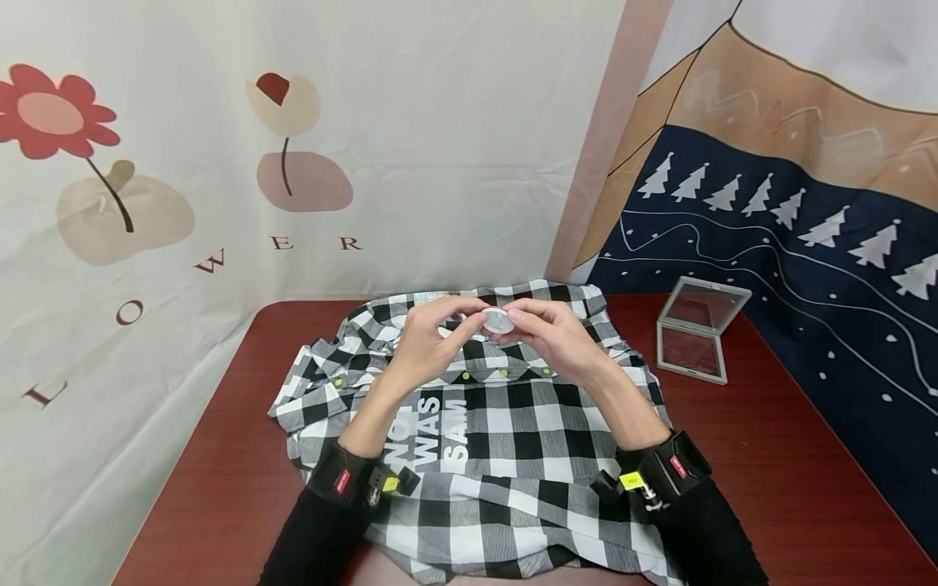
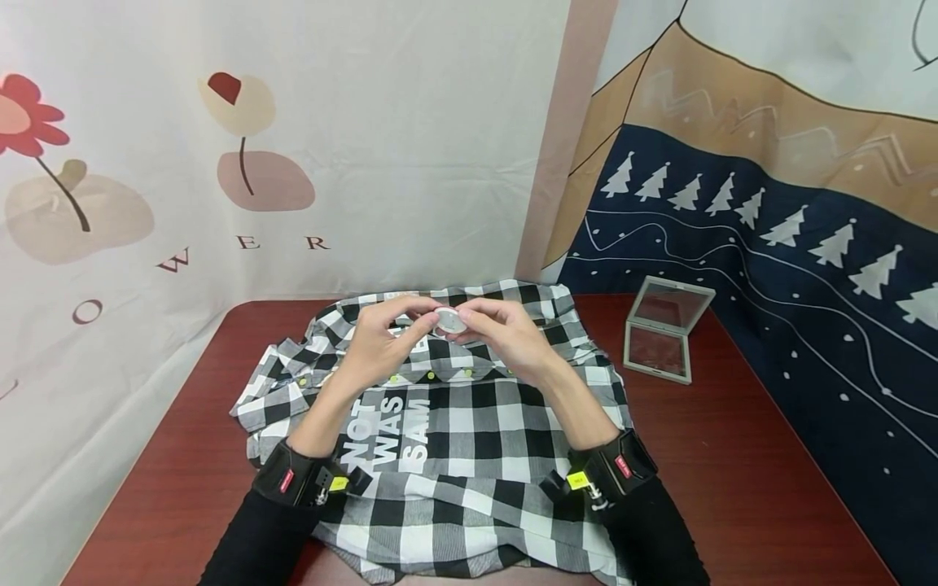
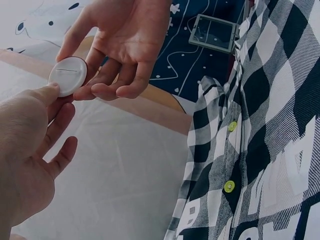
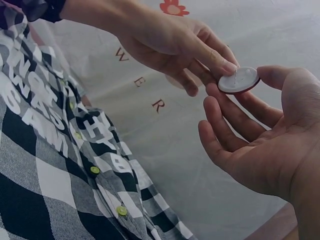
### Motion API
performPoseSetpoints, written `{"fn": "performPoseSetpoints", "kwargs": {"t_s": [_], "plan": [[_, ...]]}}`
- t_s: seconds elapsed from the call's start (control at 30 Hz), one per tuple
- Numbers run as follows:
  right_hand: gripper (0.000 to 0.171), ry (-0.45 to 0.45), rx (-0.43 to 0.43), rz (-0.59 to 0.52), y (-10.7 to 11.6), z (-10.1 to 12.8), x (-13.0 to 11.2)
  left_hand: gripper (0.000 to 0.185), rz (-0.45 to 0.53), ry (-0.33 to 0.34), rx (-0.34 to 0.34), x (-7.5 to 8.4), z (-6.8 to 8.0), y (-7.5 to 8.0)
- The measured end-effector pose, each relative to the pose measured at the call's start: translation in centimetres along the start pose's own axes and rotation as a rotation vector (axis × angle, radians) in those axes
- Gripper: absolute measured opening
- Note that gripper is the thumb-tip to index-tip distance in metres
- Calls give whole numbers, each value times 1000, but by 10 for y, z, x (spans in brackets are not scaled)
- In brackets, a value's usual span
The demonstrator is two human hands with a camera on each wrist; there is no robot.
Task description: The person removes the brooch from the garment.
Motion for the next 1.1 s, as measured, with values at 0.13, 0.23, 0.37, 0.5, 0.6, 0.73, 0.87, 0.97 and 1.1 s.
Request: {"fn": "performPoseSetpoints", "kwargs": {"t_s": [0.13, 0.23, 0.37, 0.5, 0.6, 0.73, 0.87, 0.97, 1.1], "plan": [[27, 36, -8, 24, 0, 0, 0, 16, 11, 5, 30, -1, 0, 1], [29, 81, 31, 88, 0, 0, -3, 16, 14, 23, 81, -2, 1, 4], [29, 156, 144, 261, 0, 3, -11, 16, 18, 81, 165, -2, 2, 7], [30, 236, 224, 417, -4, 6, -18, 16, 29, 141, 229, 1, 3, 8], [33, 294, 249, 480, -10, 7, -22, 15, 32, 175, 258, 3, 4, 8], [34, 336, 279, 513, -15, 7, -24, 15, 34, 195, 276, 5, 5, 6], [33, 335, 300, 516, -16, 7, -23, 14, 37, 189, 273, 6, 5, 4], [33, 333, 309, 517, -17, 7, -22, 14, 35, 177, 272, 8, 4, 3], [33, 341, 318, 511, -17, 8, -22, 14, 34, 169, 272, 10, 4, 3]]}}
Point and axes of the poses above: each hand's wrist, its own z-axis away from the middle knuckle, its own y-axis out of the back of the hand, x = y × z, the point moved 6 cm from there along -z, towards the middle knuckle, and after that the axes turned 12 degrees about -x, right-handed, at the moved point
